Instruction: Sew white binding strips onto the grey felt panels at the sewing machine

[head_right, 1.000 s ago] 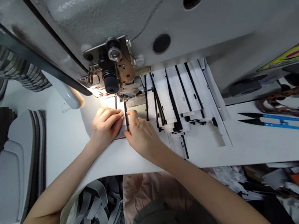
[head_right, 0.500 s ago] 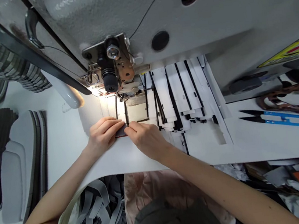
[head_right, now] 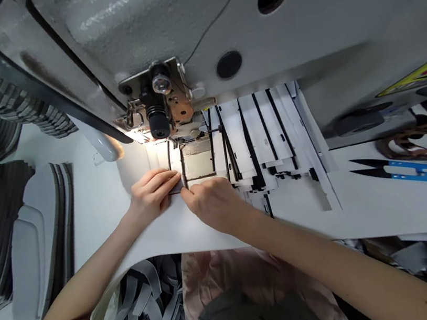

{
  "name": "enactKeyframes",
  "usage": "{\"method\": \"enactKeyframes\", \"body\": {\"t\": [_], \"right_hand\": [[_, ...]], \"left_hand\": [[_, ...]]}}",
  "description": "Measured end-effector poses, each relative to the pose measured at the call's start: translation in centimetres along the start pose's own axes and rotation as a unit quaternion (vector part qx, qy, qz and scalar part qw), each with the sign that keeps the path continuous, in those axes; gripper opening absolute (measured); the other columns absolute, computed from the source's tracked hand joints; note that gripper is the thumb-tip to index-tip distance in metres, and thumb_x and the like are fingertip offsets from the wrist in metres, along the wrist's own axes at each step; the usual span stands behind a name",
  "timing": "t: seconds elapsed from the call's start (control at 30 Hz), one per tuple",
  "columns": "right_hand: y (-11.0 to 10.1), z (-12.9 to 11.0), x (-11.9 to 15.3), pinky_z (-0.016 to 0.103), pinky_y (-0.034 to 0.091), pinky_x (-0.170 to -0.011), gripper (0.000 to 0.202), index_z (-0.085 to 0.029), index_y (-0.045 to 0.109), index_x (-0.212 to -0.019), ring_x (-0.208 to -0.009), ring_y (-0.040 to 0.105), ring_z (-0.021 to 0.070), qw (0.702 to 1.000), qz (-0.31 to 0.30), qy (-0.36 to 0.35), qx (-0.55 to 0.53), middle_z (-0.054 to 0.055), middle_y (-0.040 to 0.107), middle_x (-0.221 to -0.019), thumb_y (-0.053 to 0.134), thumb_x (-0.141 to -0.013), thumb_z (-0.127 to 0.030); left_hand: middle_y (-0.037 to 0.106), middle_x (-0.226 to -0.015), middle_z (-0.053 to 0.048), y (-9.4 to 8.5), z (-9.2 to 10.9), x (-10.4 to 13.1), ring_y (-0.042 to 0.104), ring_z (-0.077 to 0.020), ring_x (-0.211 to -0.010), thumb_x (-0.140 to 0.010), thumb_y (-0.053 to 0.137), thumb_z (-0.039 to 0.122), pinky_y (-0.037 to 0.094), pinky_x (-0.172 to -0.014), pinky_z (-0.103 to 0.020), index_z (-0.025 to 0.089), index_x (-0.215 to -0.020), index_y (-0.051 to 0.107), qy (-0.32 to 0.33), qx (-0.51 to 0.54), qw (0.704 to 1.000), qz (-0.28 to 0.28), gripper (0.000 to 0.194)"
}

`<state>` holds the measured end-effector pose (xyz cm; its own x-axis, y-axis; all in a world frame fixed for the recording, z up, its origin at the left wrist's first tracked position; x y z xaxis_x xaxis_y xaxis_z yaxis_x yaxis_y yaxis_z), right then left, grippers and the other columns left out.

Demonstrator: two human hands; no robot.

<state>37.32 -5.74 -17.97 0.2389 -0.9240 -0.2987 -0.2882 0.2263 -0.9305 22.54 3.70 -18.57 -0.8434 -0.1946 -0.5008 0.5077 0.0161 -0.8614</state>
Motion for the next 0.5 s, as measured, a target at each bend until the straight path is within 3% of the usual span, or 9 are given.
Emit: {"method": "enactKeyframes", "body": {"t": [0.17, 0.3, 0.5], "right_hand": [[-0.1, 0.6, -1.2, 0.025, 0.014, -0.047, 0.029, -0.018, 0.069, -0.076, -0.046, 0.031, 0.0098, 0.991, -0.116, 0.062, -0.012, -0.002, 0.055, -0.05, 0.047, -0.093, -0.011], [-0.4, 0.9, -2.0, 0.025, 0.016, -0.048, 0.03, -0.021, 0.072, -0.087, -0.049, 0.041, 0.0111, 0.982, -0.157, 0.1, -0.018, 0.0, 0.059, -0.054, 0.044, -0.095, -0.011], [-0.9, 1.6, -2.7, 0.025, 0.019, -0.05, 0.032, -0.024, 0.072, -0.097, -0.05, 0.042, 0.012, 0.969, -0.197, 0.148, -0.015, 0.0, 0.06, -0.056, 0.043, -0.095, -0.012]], "left_hand": [[0.073, -0.103, -0.01, 0.4, -0.6, -0.7, 0.067, -0.0199, -0.099, -0.094, 0.041, 0.007, 0.058, -0.085, -0.034, 0.017, -0.118, 0.064, 0.002, -0.005, 1.0, 0.011, 0.035], [0.073, -0.1, -0.009, 0.6, -1.2, -1.4, 0.067, -0.0185, -0.094, -0.095, 0.039, 0.007, 0.058, -0.081, -0.032, 0.017, -0.111, 0.066, -0.01, -0.014, 1.0, 0.016, 0.033], [0.072, -0.099, -0.01, 1.2, -2.1, -2.0, 0.067, -0.0185, -0.094, -0.097, 0.038, 0.009, 0.056, -0.084, -0.032, 0.016, -0.109, 0.066, -0.024, -0.02, 1.0, 0.004, 0.031]]}}
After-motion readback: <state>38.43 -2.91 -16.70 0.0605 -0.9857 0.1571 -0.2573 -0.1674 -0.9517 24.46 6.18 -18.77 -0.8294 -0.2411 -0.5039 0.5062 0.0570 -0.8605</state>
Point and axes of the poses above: each hand's wrist, its own x-axis away from the middle knuckle, its own y-axis out of the palm, z = x × y, the point moved 3 cm from there along -x, towards the middle knuckle
